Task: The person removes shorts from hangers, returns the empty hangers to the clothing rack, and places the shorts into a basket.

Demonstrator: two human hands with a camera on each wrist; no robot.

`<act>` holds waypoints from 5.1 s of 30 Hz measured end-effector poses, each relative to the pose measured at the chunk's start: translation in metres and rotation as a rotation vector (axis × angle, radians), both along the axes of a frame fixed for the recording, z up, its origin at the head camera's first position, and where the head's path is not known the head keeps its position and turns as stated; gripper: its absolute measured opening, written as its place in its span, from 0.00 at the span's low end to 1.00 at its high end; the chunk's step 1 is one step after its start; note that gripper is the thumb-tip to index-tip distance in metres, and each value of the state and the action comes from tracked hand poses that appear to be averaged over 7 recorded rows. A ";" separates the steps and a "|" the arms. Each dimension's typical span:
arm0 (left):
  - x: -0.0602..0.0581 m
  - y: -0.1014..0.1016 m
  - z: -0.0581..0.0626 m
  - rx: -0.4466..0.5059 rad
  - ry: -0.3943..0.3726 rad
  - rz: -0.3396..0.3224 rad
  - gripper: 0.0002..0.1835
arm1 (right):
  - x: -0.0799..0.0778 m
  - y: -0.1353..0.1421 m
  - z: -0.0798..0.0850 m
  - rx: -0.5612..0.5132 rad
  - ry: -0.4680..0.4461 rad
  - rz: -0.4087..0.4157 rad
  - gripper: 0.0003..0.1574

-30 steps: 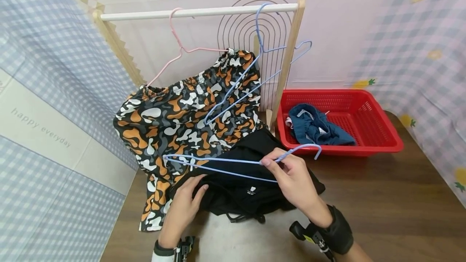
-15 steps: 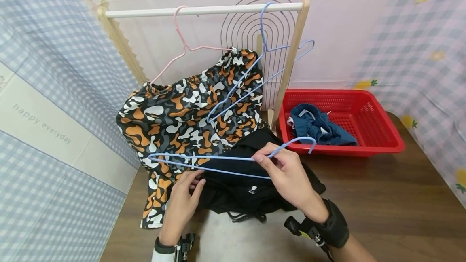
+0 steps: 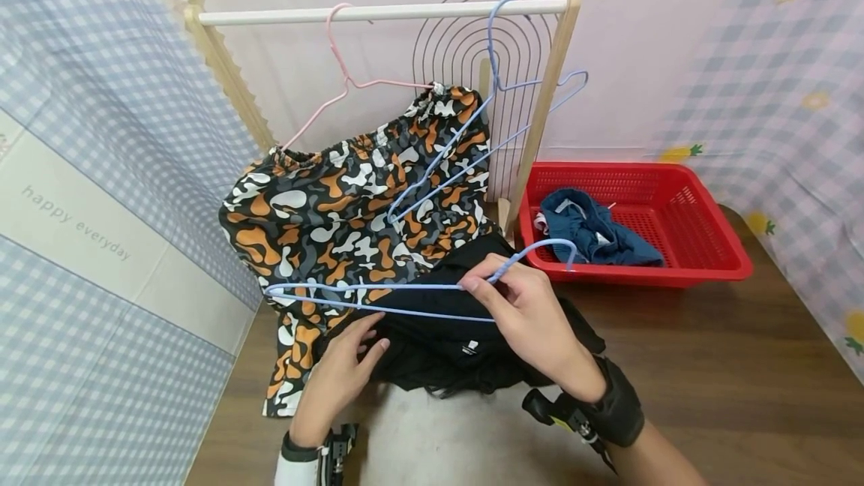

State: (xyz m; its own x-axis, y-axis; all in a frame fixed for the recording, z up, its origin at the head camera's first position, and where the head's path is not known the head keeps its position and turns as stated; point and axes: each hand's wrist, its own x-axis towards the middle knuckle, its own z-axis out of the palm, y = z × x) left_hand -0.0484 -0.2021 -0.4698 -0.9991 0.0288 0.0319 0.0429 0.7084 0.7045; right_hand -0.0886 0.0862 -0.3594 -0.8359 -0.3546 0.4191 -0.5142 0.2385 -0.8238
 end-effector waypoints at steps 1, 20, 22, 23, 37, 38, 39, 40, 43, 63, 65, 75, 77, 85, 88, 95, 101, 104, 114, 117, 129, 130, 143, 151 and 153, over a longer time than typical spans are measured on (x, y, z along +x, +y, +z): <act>0.001 -0.001 0.000 0.019 0.004 -0.004 0.25 | 0.000 -0.001 0.001 -0.001 0.003 0.003 0.08; 0.021 -0.014 0.038 0.776 0.306 -0.148 0.26 | -0.003 -0.004 0.000 0.042 -0.012 -0.031 0.06; 0.021 -0.014 0.041 0.806 0.309 -0.151 0.27 | -0.003 -0.004 0.000 0.045 -0.011 -0.036 0.06; 0.022 -0.014 0.042 0.813 0.308 -0.140 0.27 | -0.003 -0.004 0.000 0.048 -0.013 -0.038 0.06; 0.016 -0.007 0.055 1.054 0.382 0.016 0.21 | -0.003 -0.004 -0.003 0.068 -0.053 -0.039 0.06; 0.015 -0.006 0.056 1.069 0.387 0.025 0.22 | -0.003 -0.004 -0.004 0.072 -0.058 -0.039 0.06; 0.015 -0.006 0.056 1.088 0.393 0.035 0.23 | -0.003 -0.004 -0.005 0.075 -0.061 -0.038 0.06; 0.014 -0.005 0.057 1.106 0.402 0.049 0.24 | -0.003 -0.005 -0.005 0.078 -0.064 -0.038 0.06; 0.012 -0.004 0.058 1.153 0.448 0.095 0.26 | -0.003 -0.005 -0.006 0.088 -0.061 -0.043 0.06; 0.001 -0.012 0.047 1.092 0.691 0.113 0.15 | -0.006 -0.004 -0.010 0.142 -0.065 -0.033 0.05; 0.000 -0.012 0.046 1.071 0.703 0.124 0.14 | -0.006 -0.003 -0.010 0.149 -0.067 -0.028 0.06; 0.000 -0.012 0.045 1.052 0.727 0.216 0.13 | -0.010 -0.002 -0.010 0.161 -0.102 0.011 0.08; 0.001 -0.013 0.045 1.041 0.724 0.244 0.13 | -0.010 -0.001 -0.009 0.163 -0.104 0.014 0.09; 0.008 -0.023 0.046 1.058 0.745 0.316 0.14 | -0.013 0.004 -0.010 0.188 -0.078 0.005 0.09; 0.010 -0.029 0.047 1.087 0.782 0.309 0.13 | -0.014 0.004 -0.010 0.189 -0.062 0.003 0.10; 0.012 -0.035 0.048 1.175 0.845 0.265 0.13 | -0.019 -0.002 -0.008 0.179 -0.022 0.038 0.13; 0.016 -0.040 0.048 1.170 0.866 0.309 0.14 | -0.022 -0.008 -0.008 0.179 0.008 0.084 0.14; 0.018 -0.044 0.049 1.172 0.879 0.341 0.15 | -0.024 -0.013 -0.008 0.182 0.028 0.111 0.13; 0.024 -0.055 0.050 1.180 0.945 0.432 0.16 | -0.039 -0.035 -0.008 0.234 0.087 0.162 0.11; 0.027 -0.059 0.049 1.181 0.962 0.457 0.16 | -0.044 -0.042 -0.006 0.235 0.114 0.180 0.11; 0.029 -0.066 0.046 1.209 0.987 0.527 0.17 | -0.066 -0.070 0.004 0.212 0.237 0.246 0.11; 0.030 -0.067 0.045 1.216 0.990 0.537 0.17 | -0.067 -0.073 0.005 0.211 0.249 0.249 0.11; 0.035 -0.075 0.047 1.236 1.054 0.615 0.18 | -0.084 -0.102 0.016 0.261 0.384 0.285 0.09; 0.034 -0.078 0.052 1.231 1.087 0.657 0.18 | -0.092 -0.115 0.019 0.291 0.412 0.288 0.11; 0.035 -0.078 0.051 1.230 1.092 0.666 0.18 | -0.093 -0.117 0.020 0.300 0.409 0.292 0.11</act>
State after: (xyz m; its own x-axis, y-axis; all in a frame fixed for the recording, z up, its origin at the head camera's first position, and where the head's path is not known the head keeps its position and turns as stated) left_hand -0.0132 -0.2800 -0.4183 -0.3420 -0.8848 0.3164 0.7639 -0.0657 0.6420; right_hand -0.1816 -0.0309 -0.3397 -0.4766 -0.6990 0.5332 -0.8560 0.2306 -0.4627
